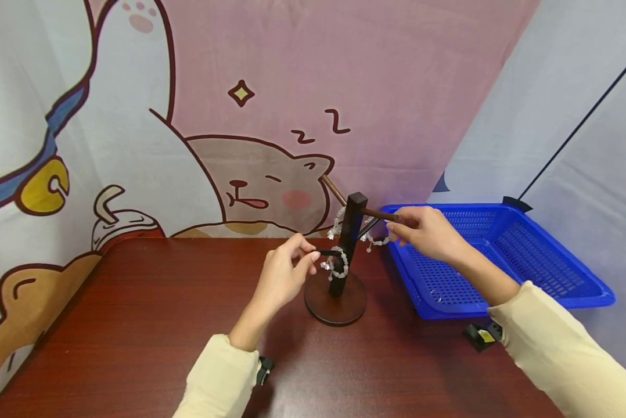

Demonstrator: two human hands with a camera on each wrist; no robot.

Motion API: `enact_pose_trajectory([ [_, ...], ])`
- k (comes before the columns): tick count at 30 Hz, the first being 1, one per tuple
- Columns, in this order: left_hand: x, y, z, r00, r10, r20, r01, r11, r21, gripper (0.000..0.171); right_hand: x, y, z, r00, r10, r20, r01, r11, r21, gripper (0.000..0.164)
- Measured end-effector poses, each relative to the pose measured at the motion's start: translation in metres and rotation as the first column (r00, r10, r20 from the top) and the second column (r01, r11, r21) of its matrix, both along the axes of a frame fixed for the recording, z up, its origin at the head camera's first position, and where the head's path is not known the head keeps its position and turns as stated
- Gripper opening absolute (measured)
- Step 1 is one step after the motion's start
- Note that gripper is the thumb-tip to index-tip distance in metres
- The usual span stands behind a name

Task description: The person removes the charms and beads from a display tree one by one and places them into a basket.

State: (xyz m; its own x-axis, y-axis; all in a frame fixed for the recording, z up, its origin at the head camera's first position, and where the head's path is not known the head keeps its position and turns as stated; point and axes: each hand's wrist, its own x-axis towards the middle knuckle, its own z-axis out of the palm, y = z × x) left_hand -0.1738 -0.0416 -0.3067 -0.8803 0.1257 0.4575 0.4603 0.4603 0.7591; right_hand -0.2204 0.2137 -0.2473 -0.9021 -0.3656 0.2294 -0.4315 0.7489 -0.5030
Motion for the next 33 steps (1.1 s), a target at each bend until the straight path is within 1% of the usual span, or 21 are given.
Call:
enact_pose_trajectory([
  [5,0.000,0.000,-0.001,1.000,0.000,-0.006,0.000,1.000,0.000,0.006,-0.001,0.003,0.000,1.000,-0.009,-0.011,0.009,1.000,0.001,0.020],
  [14,0.000,0.000,-0.001,1.000,0.002,-0.007,-0.002,1.000,0.001,0.006,-0.001,0.006,0.001,0.999,-0.033,0.007,0.033,0.999,-0.014,0.019],
  [27,-0.001,0.000,-0.002,1.000,-0.004,-0.014,0.004,1.000,0.008,0.005,0.000,0.010,0.003,0.999,-0.030,0.014,0.031,0.999,-0.040,0.014],
  [33,-0.001,0.000,-0.002,1.000,0.003,-0.011,-0.003,1.000,0.005,0.005,-0.001,0.015,0.002,0.999,-0.029,0.017,0.030,0.999,-0.042,0.016],
])
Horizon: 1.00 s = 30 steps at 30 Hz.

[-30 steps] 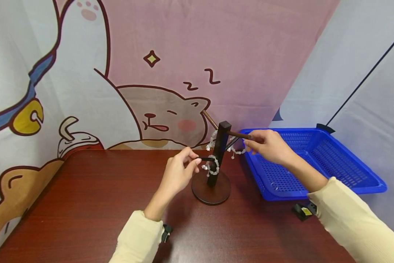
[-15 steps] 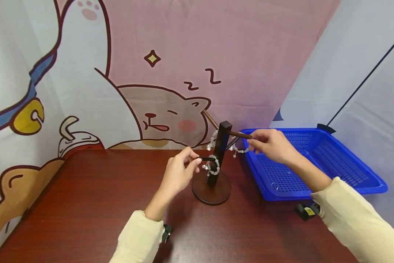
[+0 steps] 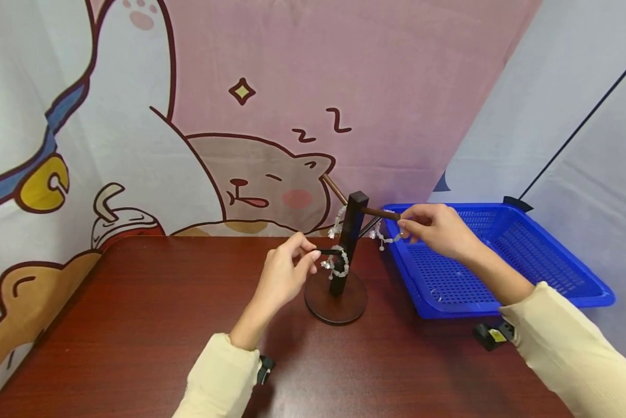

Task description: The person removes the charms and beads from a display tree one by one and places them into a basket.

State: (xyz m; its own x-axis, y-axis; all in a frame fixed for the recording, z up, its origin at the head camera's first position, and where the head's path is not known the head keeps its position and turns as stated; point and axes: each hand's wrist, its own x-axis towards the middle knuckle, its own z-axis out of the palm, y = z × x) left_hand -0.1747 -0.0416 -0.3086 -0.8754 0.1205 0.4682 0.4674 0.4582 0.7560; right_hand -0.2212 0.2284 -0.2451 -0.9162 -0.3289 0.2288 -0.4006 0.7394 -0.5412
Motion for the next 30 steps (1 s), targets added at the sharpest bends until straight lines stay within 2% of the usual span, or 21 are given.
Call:
enact_pose_trajectory([
  [15,-0.001,0.000,0.000,1.000,0.008,-0.006,-0.008,1.000,-0.010,0.005,0.009,0.014,0.005,1.000,-0.024,0.001,0.024,1.000,0.010,0.020],
  [23,0.000,0.001,0.000,1.000,0.010,0.007,-0.010,1.000,-0.010,0.005,0.019,0.034,0.004,1.000,-0.009,-0.022,0.008,1.000,-0.005,0.018],
  [30,0.000,0.001,0.000,1.000,0.007,-0.006,-0.008,1.000,-0.010,0.005,0.030,0.056,-0.002,1.000,-0.027,0.001,0.027,1.000,0.013,0.018],
])
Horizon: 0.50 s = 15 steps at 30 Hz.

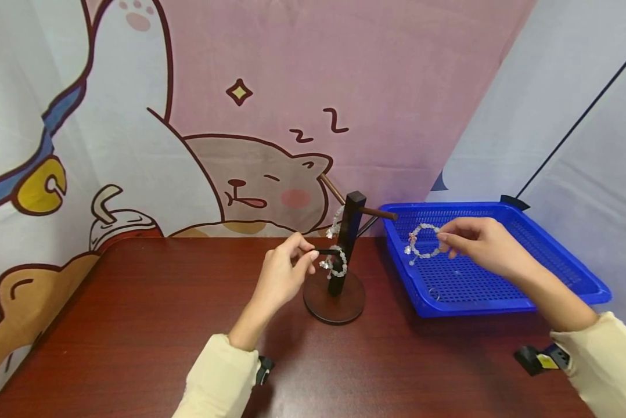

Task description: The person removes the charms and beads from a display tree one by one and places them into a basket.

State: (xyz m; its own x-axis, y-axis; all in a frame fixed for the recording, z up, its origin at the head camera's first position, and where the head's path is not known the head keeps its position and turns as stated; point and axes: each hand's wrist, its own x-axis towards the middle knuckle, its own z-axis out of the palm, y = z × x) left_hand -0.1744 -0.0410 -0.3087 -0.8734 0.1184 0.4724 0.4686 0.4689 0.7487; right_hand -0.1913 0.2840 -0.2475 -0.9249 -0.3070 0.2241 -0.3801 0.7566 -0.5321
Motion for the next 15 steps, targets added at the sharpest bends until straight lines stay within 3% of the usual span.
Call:
enact_pose_trajectory([
  [15,0.001,0.000,0.001,1.000,-0.009,0.018,0.009,1.000,0.015,0.004,0.016,0.032,-0.030,0.997,-0.006,0.079,0.004,1.000,0.017,0.015],
])
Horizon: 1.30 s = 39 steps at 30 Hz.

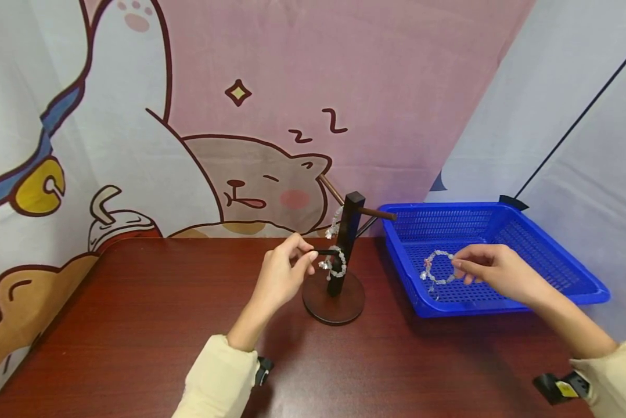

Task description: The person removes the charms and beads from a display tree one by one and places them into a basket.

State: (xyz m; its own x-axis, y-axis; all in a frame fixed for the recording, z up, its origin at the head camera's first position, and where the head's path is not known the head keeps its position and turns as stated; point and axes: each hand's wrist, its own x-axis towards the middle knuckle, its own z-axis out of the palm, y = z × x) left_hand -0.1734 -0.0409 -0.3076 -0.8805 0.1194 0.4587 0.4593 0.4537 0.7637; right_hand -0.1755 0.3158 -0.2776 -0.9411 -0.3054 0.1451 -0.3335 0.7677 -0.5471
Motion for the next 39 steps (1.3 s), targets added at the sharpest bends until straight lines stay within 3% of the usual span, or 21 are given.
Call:
enact_pose_trajectory([
  [12,0.000,0.000,0.000,1.000,-0.004,0.001,0.004,1.000,0.011,0.005,-0.002,0.000,-0.011,0.997,0.060,0.056,-0.059,0.998,-0.019,0.010],
  [30,0.000,0.000,0.000,1.000,-0.008,0.004,0.008,1.000,0.011,0.005,-0.020,-0.040,0.026,0.991,0.115,0.066,-0.113,0.993,-0.031,0.013],
  [39,-0.001,0.000,0.000,1.000,-0.001,-0.003,0.001,1.000,-0.001,0.005,-0.030,-0.071,0.031,0.986,0.156,0.054,-0.153,0.986,-0.065,0.015],
])
